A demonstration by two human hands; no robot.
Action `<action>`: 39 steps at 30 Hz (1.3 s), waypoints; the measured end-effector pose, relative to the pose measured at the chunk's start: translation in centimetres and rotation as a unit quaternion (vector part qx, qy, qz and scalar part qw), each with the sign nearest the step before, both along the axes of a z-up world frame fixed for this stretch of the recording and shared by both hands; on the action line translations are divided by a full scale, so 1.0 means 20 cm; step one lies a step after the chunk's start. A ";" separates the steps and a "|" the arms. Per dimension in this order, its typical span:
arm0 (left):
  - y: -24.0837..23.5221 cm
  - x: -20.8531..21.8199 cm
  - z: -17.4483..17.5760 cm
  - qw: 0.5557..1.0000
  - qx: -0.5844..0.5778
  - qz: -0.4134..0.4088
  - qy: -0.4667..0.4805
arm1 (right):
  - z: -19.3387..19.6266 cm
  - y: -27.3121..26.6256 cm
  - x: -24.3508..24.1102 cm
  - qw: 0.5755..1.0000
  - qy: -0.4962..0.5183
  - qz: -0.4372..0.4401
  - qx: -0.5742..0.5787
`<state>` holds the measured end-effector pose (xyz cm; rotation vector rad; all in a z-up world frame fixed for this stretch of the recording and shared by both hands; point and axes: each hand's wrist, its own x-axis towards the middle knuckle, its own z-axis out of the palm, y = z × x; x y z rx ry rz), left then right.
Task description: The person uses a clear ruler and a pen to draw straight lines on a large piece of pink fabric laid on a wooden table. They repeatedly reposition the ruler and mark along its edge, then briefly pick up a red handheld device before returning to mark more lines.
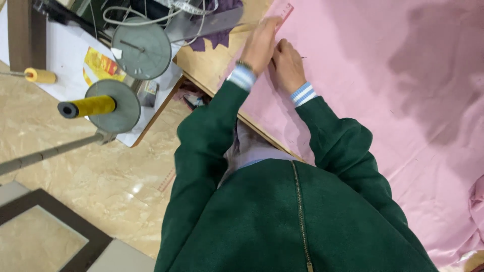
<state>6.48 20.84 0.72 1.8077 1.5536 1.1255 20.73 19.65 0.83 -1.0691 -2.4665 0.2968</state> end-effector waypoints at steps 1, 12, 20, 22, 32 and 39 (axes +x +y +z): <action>0.10 0.01 -0.10 1.000 0.002 -0.005 0.000 | 0.01 0.00 -0.01 1.000 0.000 -0.005 0.002; 0.33 0.19 -0.40 0.929 0.041 0.098 0.356 | 0.44 0.34 0.16 0.914 0.311 -0.197 -0.173; 0.33 0.15 -0.38 0.946 0.067 0.084 0.305 | 0.09 0.64 0.11 0.863 0.375 -0.152 -0.301; 0.33 0.16 -0.38 0.948 0.060 0.079 0.302 | 0.08 0.65 0.09 0.873 0.368 -0.138 -0.289; 0.31 0.14 -0.33 0.950 0.065 0.062 0.300 | 0.11 0.66 0.02 0.909 0.275 -0.134 -0.281; 0.31 0.17 -0.42 0.938 0.042 0.080 0.335 | 0.11 0.68 0.01 0.939 0.230 -0.098 -0.238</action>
